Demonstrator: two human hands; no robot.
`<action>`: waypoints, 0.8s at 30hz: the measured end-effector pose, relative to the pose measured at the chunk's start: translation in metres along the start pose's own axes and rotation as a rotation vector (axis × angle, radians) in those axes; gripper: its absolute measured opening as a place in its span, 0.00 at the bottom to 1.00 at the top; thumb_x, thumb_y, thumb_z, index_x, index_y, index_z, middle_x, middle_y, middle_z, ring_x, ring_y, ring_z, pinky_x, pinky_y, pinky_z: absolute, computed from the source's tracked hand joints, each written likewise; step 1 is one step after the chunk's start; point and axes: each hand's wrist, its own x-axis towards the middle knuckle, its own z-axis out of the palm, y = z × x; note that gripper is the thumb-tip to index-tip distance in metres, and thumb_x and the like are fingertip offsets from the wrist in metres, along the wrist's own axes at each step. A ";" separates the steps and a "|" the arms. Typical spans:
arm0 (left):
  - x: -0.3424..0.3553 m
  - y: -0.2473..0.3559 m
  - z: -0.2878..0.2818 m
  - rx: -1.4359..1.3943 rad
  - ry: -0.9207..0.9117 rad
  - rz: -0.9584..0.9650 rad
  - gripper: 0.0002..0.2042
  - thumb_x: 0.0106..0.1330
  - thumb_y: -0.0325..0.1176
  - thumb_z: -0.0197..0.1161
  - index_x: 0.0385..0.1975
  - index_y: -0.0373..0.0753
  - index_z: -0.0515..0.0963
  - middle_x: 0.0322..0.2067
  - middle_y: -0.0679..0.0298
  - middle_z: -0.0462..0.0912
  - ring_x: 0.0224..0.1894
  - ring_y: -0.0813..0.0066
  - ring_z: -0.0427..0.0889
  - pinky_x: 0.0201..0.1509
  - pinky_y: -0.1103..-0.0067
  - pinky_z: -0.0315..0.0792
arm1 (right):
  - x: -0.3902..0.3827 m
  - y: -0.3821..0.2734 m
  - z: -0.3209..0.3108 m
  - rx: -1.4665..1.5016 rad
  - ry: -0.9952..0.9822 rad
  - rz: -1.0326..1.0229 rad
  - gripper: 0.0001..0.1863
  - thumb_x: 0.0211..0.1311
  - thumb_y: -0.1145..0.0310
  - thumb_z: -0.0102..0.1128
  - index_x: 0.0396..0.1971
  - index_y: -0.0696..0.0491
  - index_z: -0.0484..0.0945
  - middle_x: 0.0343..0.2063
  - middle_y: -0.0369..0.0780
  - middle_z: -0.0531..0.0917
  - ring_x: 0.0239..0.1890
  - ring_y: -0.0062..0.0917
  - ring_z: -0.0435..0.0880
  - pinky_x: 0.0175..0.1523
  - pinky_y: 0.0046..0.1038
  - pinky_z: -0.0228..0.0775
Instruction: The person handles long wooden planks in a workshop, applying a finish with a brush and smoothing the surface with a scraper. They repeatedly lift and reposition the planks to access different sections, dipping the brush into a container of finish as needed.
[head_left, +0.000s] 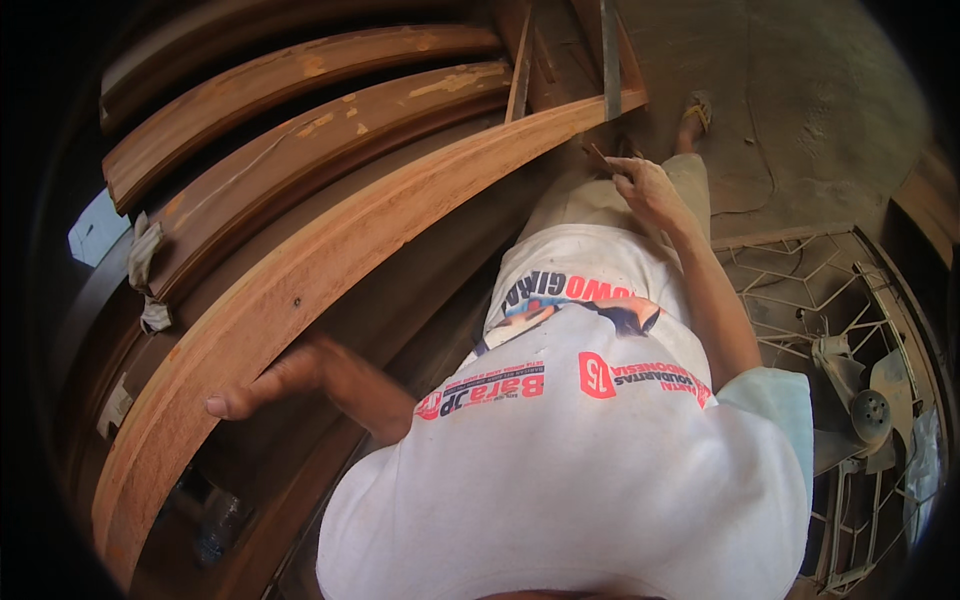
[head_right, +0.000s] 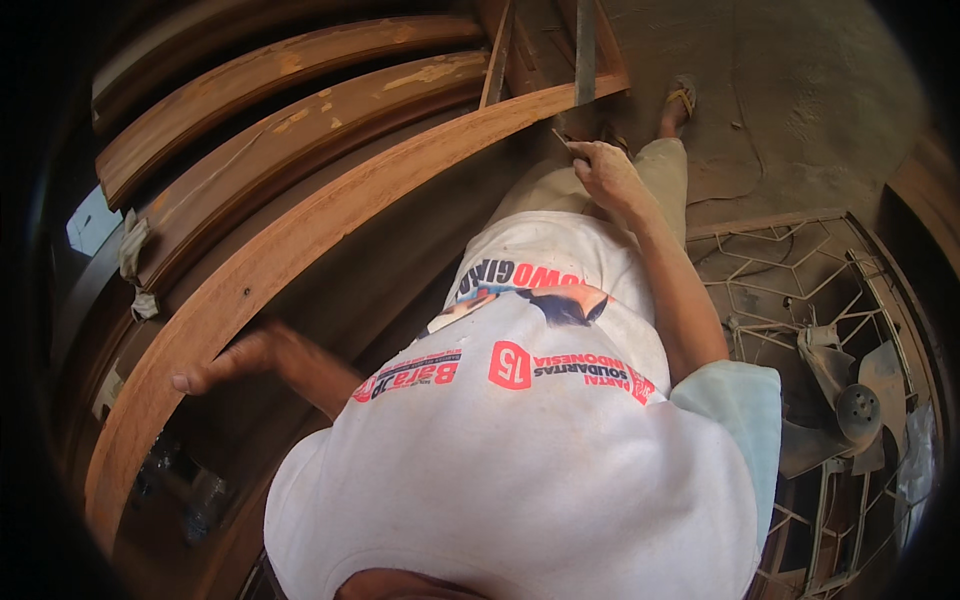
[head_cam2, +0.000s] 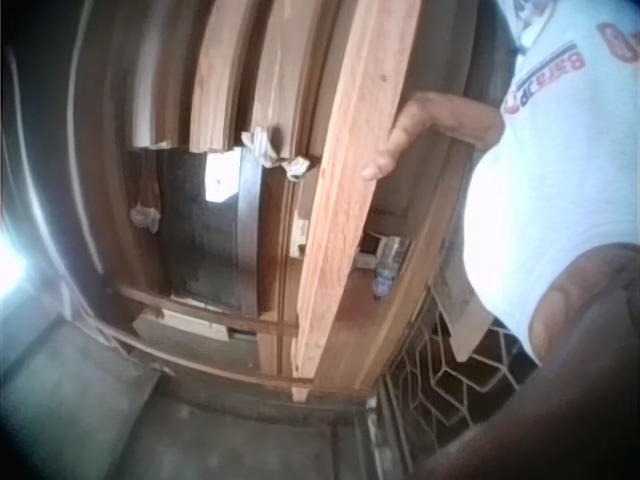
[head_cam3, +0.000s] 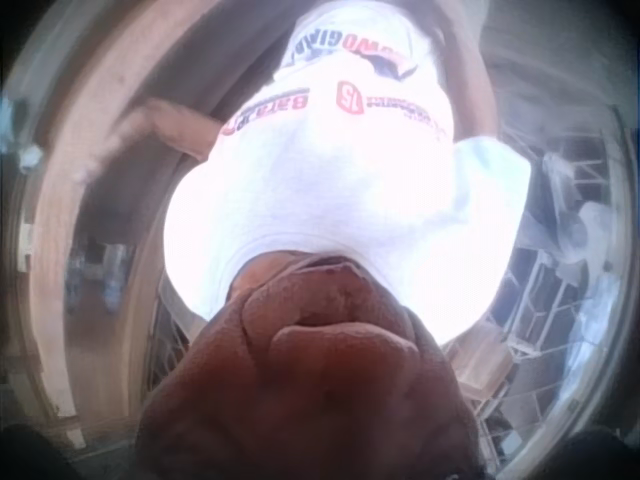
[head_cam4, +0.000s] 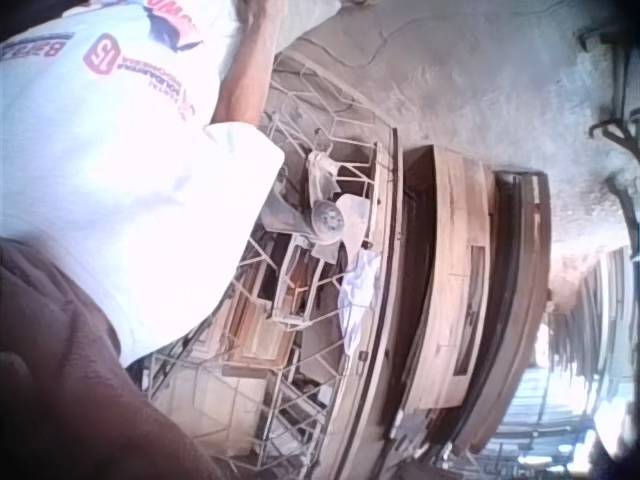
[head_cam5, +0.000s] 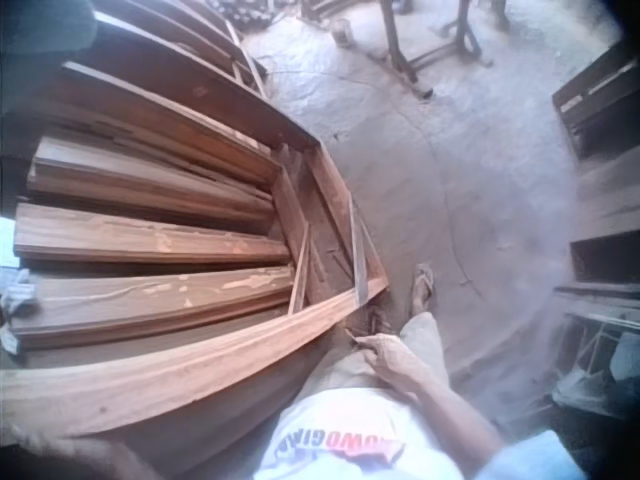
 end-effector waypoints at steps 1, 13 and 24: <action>-0.001 0.002 0.004 -0.006 0.005 0.001 0.58 0.61 0.79 0.51 0.80 0.41 0.43 0.75 0.45 0.46 0.77 0.53 0.51 0.78 0.58 0.59 | -0.006 0.001 -0.010 0.071 -0.005 0.103 0.19 0.69 0.67 0.55 0.55 0.57 0.83 0.35 0.49 0.86 0.38 0.36 0.86 0.47 0.36 0.77; -0.013 -0.007 0.004 0.047 0.308 0.036 0.47 0.73 0.67 0.46 0.77 0.31 0.51 0.78 0.47 0.47 0.78 0.54 0.51 0.79 0.57 0.58 | 0.010 0.026 -0.135 0.397 0.257 0.292 0.16 0.67 0.66 0.57 0.45 0.62 0.82 0.25 0.36 0.83 0.27 0.19 0.81 0.35 0.24 0.74; -0.037 -0.004 -0.039 0.444 0.415 -0.296 0.34 0.80 0.53 0.49 0.71 0.27 0.61 0.65 0.43 0.71 0.63 0.51 0.76 0.67 0.62 0.73 | 0.086 -0.011 -0.370 0.317 0.026 0.354 0.17 0.67 0.69 0.59 0.50 0.64 0.82 0.28 0.40 0.85 0.28 0.21 0.83 0.34 0.25 0.74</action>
